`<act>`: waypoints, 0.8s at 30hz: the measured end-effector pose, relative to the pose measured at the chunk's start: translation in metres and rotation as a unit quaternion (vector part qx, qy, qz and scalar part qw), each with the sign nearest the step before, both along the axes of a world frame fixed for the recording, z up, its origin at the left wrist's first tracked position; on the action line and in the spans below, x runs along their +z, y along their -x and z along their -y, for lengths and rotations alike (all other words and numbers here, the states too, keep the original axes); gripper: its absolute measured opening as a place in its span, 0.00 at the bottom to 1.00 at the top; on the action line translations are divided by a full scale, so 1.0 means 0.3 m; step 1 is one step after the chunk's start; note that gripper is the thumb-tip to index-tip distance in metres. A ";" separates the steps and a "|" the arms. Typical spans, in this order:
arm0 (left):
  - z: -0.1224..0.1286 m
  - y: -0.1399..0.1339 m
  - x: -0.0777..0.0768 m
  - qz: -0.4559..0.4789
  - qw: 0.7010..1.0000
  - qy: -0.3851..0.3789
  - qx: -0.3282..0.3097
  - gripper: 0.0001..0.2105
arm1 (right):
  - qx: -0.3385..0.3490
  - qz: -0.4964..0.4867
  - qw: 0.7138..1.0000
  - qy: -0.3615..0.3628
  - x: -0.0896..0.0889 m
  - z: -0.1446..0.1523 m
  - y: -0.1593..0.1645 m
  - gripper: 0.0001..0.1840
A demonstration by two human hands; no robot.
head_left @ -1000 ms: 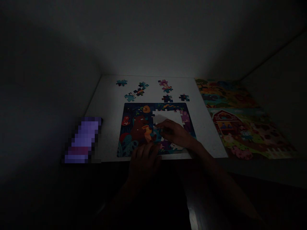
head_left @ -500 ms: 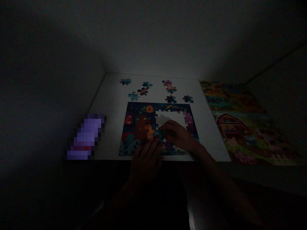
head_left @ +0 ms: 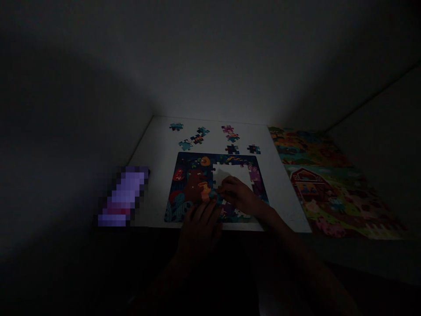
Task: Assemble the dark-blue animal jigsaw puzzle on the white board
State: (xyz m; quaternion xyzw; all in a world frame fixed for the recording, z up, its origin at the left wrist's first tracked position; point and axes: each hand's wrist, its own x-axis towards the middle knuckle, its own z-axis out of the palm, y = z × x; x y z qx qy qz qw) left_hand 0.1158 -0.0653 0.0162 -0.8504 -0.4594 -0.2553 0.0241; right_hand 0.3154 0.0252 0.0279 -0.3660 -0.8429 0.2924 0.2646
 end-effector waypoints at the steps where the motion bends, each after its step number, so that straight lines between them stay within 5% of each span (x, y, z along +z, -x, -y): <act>1: -0.001 -0.001 0.000 -0.001 1.000 -0.002 0.001 0.15 | 0.001 -0.006 1.000 0.002 -0.003 -0.002 0.000 0.11; 6: -0.017 -0.013 0.015 0.017 1.000 -0.009 0.011 0.12 | -0.017 -0.078 0.993 0.090 -0.016 -0.023 -0.007 0.10; 11: -0.075 -0.022 0.065 0.016 0.999 0.045 -0.007 0.09 | -0.105 -0.151 0.967 0.176 0.012 -0.059 -0.046 0.12; 17: -0.182 0.056 0.100 0.011 0.992 0.119 -0.035 0.11 | -0.187 -0.160 0.959 0.141 0.089 -0.147 -0.148 0.12; 24: -0.438 0.132 0.113 -0.088 0.978 0.171 0.076 0.23 | -0.258 -0.100 0.960 0.047 0.072 -0.343 -0.192 0.11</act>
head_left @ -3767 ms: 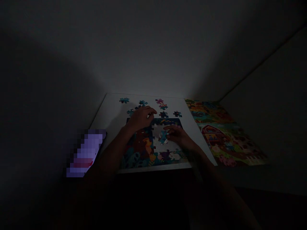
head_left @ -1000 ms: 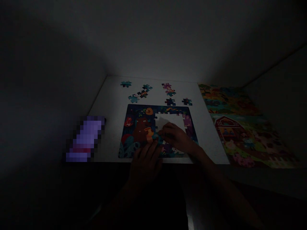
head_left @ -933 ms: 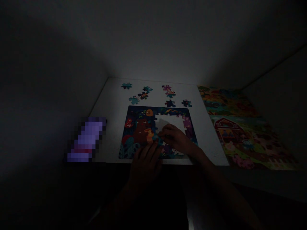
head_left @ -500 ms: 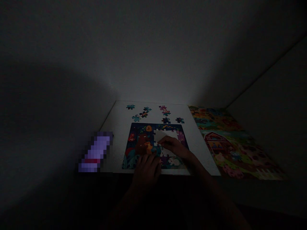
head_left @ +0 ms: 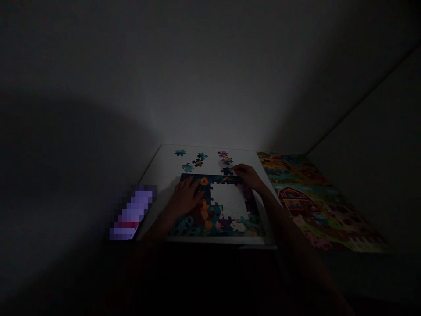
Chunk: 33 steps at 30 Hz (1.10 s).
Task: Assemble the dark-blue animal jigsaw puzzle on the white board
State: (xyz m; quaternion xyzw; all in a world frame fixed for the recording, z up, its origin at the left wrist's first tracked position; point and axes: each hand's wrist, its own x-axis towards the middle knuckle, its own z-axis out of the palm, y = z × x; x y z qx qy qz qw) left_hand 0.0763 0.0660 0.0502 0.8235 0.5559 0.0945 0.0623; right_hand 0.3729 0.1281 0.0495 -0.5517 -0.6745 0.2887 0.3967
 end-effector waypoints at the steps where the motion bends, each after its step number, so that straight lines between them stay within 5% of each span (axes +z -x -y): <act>1: -0.038 -0.007 0.007 -0.010 1.000 0.009 -0.001 0.24 | -0.021 0.016 1.000 -0.014 -0.017 -0.027 0.008 0.11; 6: -0.140 -0.052 -0.010 -0.040 0.999 0.028 -0.006 0.28 | -0.069 0.122 0.988 -0.067 -0.098 -0.095 0.043 0.12; 13: -0.125 -0.050 -0.104 -0.023 0.996 -0.087 -0.012 0.28 | -0.062 0.209 0.973 -0.079 -0.101 -0.090 0.018 0.13; 21: -0.155 -0.042 -0.066 0.002 0.998 -0.058 -0.003 0.20 | -0.151 0.266 0.950 -0.068 -0.097 -0.095 -0.048 0.17; 33: -0.153 -0.049 -0.066 0.009 0.999 -0.047 0.003 0.20 | -0.004 0.254 0.965 -0.056 -0.088 -0.074 0.051 0.21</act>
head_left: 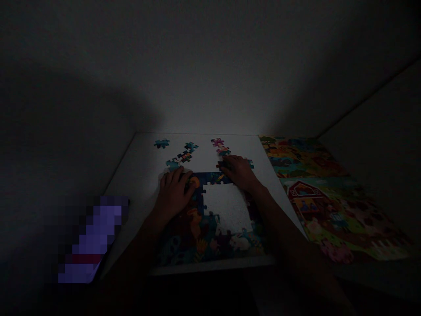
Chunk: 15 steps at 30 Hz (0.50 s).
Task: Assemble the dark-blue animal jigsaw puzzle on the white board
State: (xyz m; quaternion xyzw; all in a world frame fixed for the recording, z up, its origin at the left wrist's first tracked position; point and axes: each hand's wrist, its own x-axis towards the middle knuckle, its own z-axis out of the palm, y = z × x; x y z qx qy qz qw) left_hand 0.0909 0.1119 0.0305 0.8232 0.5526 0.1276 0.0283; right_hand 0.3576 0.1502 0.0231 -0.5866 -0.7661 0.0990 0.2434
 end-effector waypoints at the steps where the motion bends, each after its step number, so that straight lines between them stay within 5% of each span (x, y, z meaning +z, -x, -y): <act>1: 0.001 -0.001 0.002 -0.001 1.000 0.003 -0.001 0.20 | 0.001 0.002 1.000 0.003 -0.005 0.000 0.003 0.22; 15: 0.006 -0.004 0.004 0.002 1.000 0.004 0.005 0.20 | -0.015 0.023 1.000 0.005 -0.034 -0.029 -0.008 0.23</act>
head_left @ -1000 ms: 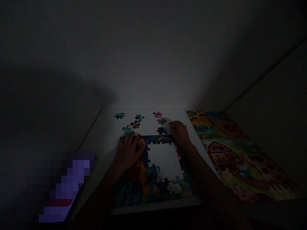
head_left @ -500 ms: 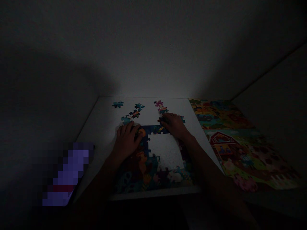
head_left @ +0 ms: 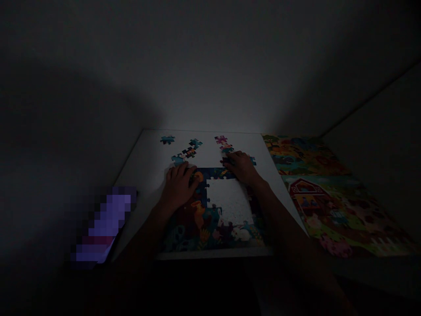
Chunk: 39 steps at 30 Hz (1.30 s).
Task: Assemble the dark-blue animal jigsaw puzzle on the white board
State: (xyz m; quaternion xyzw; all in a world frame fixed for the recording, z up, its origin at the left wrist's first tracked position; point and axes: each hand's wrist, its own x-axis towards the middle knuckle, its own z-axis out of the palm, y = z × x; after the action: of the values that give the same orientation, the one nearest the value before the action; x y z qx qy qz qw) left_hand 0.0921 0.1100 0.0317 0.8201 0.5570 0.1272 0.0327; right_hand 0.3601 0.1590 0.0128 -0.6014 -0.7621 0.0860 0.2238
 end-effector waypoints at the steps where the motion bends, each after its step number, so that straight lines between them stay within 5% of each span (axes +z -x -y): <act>1: 0.000 0.000 0.002 0.000 1.000 0.004 0.002 0.20 | -0.003 -0.004 1.000 -0.002 -0.005 -0.002 -0.002 0.24; 14: -0.002 0.005 -0.010 -0.010 1.000 -0.011 0.001 0.20 | -0.021 -0.036 0.999 -0.025 -0.025 -0.022 -0.006 0.25; 26: 0.002 0.008 -0.002 0.006 1.000 -0.017 -0.008 0.20 | -0.035 -0.156 0.986 -0.057 0.008 -0.006 0.003 0.11; 33: 0.002 0.005 0.000 0.003 1.000 -0.004 0.005 0.20 | -0.018 -0.309 0.951 0.010 0.068 0.056 0.006 0.18; 36: 0.001 0.006 -0.009 0.014 1.000 -0.007 0.006 0.20 | 0.040 -0.373 0.924 0.079 0.095 0.099 0.020 0.22; 39: 0.001 0.009 -0.015 0.033 0.999 -0.015 0.003 0.19 | 0.108 -0.406 0.895 0.153 0.127 0.147 0.052 0.15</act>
State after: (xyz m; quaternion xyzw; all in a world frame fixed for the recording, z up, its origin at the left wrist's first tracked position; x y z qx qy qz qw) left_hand 0.0893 0.1095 0.0270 0.8143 0.5558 0.1629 0.0381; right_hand 0.3444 0.1147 0.0508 -0.4550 -0.6426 0.4617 0.4085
